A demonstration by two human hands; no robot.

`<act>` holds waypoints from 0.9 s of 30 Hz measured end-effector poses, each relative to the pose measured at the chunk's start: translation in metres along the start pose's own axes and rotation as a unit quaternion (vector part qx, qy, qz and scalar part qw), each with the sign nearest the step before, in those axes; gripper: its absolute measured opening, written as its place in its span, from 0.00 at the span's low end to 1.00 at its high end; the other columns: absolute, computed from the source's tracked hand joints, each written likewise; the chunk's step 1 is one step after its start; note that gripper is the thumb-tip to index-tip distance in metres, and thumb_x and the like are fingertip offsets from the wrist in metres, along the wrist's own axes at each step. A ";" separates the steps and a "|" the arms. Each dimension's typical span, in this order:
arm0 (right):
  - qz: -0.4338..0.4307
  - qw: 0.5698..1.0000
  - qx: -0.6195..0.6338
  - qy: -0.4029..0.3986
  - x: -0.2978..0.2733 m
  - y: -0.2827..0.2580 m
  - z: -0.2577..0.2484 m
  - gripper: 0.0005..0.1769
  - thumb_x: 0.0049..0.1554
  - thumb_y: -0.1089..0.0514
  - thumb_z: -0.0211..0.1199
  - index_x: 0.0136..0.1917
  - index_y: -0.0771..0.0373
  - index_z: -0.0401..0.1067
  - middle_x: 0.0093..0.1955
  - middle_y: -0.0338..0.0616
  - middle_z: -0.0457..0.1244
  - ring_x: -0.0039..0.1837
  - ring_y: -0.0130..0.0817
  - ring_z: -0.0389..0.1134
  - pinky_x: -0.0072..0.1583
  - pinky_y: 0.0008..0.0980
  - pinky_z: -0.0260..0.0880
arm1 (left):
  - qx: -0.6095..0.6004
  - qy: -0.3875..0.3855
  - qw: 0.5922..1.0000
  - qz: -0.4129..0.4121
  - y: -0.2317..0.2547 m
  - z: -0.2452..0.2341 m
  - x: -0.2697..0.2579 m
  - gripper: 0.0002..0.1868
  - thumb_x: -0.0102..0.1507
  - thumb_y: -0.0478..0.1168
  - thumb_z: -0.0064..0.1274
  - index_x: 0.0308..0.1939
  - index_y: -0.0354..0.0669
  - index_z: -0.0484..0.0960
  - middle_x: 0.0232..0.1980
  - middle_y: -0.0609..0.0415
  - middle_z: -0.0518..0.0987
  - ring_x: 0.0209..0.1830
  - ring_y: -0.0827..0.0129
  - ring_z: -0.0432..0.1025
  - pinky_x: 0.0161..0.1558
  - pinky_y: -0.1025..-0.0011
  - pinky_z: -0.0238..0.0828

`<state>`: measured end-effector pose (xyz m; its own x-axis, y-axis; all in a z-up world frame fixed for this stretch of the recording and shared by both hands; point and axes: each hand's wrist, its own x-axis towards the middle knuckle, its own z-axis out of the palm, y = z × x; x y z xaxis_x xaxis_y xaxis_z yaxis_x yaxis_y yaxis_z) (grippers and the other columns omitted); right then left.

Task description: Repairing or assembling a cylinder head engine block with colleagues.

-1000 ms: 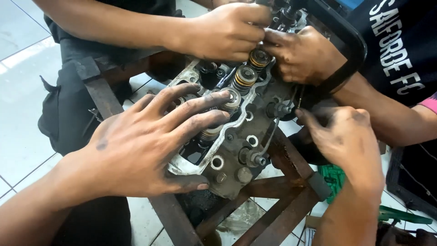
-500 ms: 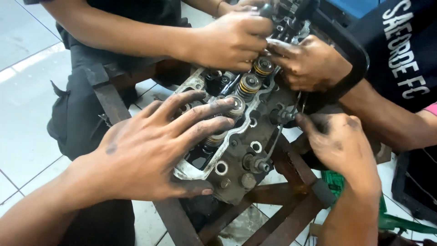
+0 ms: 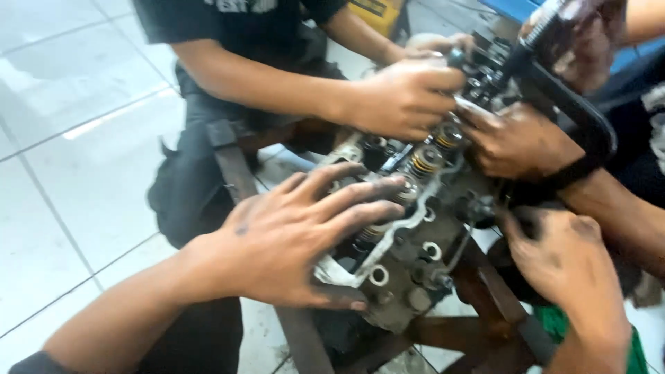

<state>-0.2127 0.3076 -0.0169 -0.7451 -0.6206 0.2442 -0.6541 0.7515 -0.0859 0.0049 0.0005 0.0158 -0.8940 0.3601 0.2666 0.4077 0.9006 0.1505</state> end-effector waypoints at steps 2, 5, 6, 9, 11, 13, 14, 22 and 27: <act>-0.045 0.997 -0.059 0.005 -0.004 0.025 0.019 0.15 0.60 0.48 0.61 0.43 0.61 0.79 0.41 0.57 0.69 0.45 0.56 0.71 0.49 0.48 0.71 | -0.007 -0.006 1.000 -0.008 -0.001 0.001 -0.002 0.57 0.54 0.79 0.51 0.78 0.57 0.51 0.81 0.52 0.54 0.78 0.40 0.48 0.68 0.41 0.53; 0.014 0.996 -0.080 -0.040 0.002 0.007 0.008 0.16 0.60 0.47 0.60 0.45 0.59 0.80 0.40 0.55 0.70 0.44 0.54 0.73 0.51 0.46 0.73 | -0.012 -0.004 1.000 -0.006 0.000 0.000 -0.003 0.57 0.55 0.79 0.51 0.79 0.59 0.52 0.82 0.52 0.54 0.79 0.41 0.48 0.70 0.40 0.52; 0.112 0.989 -0.037 -0.089 0.007 -0.007 -0.002 0.17 0.59 0.46 0.61 0.46 0.61 0.81 0.40 0.58 0.71 0.43 0.55 0.74 0.52 0.45 0.75 | -0.007 0.004 1.000 -0.003 0.000 0.000 -0.002 0.57 0.55 0.79 0.51 0.79 0.59 0.52 0.83 0.53 0.54 0.80 0.42 0.49 0.71 0.41 0.52; 0.151 0.982 -0.018 -0.116 0.009 -0.029 -0.019 0.18 0.58 0.45 0.63 0.47 0.61 0.82 0.39 0.61 0.70 0.44 0.58 0.73 0.51 0.48 0.74 | -0.014 -0.006 1.000 -0.010 0.001 -0.001 -0.002 0.56 0.55 0.79 0.51 0.79 0.60 0.52 0.82 0.53 0.54 0.80 0.42 0.49 0.72 0.41 0.52; 0.204 0.972 0.013 -0.117 0.009 -0.027 -0.020 0.17 0.58 0.45 0.65 0.49 0.60 0.81 0.37 0.61 0.70 0.42 0.55 0.73 0.49 0.48 0.75 | -0.012 -0.006 1.000 -0.009 0.002 -0.002 -0.002 0.56 0.55 0.79 0.51 0.79 0.60 0.52 0.83 0.53 0.54 0.80 0.42 0.48 0.72 0.40 0.51; 0.259 0.958 0.044 -0.118 0.007 -0.014 -0.013 0.17 0.58 0.45 0.66 0.51 0.60 0.80 0.35 0.61 0.69 0.40 0.53 0.73 0.46 0.47 0.75 | -0.010 -0.006 1.000 -0.005 0.002 -0.003 -0.002 0.56 0.55 0.79 0.51 0.79 0.60 0.52 0.83 0.54 0.53 0.80 0.42 0.48 0.71 0.40 0.51; 0.177 0.982 0.020 -0.069 0.005 -0.003 -0.005 0.20 0.58 0.43 0.67 0.46 0.62 0.81 0.36 0.61 0.70 0.42 0.55 0.73 0.48 0.48 0.74 | -0.021 -0.014 1.000 -0.017 0.002 -0.003 -0.001 0.57 0.54 0.78 0.53 0.79 0.60 0.52 0.82 0.53 0.53 0.80 0.42 0.47 0.70 0.40 0.50; -0.032 0.996 -0.074 0.042 -0.011 0.012 -0.004 0.21 0.57 0.42 0.68 0.39 0.64 0.79 0.39 0.60 0.68 0.45 0.61 0.70 0.48 0.53 0.69 | -0.046 0.029 0.998 0.029 0.004 -0.001 0.006 0.56 0.56 0.75 0.57 0.78 0.53 0.55 0.82 0.51 0.53 0.76 0.40 0.48 0.66 0.42 0.46; 0.073 0.996 0.036 0.036 -0.007 -0.006 -0.026 0.25 0.54 0.42 0.68 0.37 0.69 0.76 0.40 0.63 0.68 0.47 0.62 0.70 0.50 0.55 0.69 | 0.079 0.037 0.996 0.010 -0.007 0.014 0.001 0.61 0.48 0.81 0.52 0.76 0.54 0.58 0.83 0.55 0.55 0.77 0.47 0.50 0.69 0.50 0.50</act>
<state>-0.2000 0.3129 0.0067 -0.8238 -0.4856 0.2924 -0.5484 0.8134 -0.1941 -0.0018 -0.0019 0.0020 -0.8676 0.3643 0.3385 0.3850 0.9229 -0.0063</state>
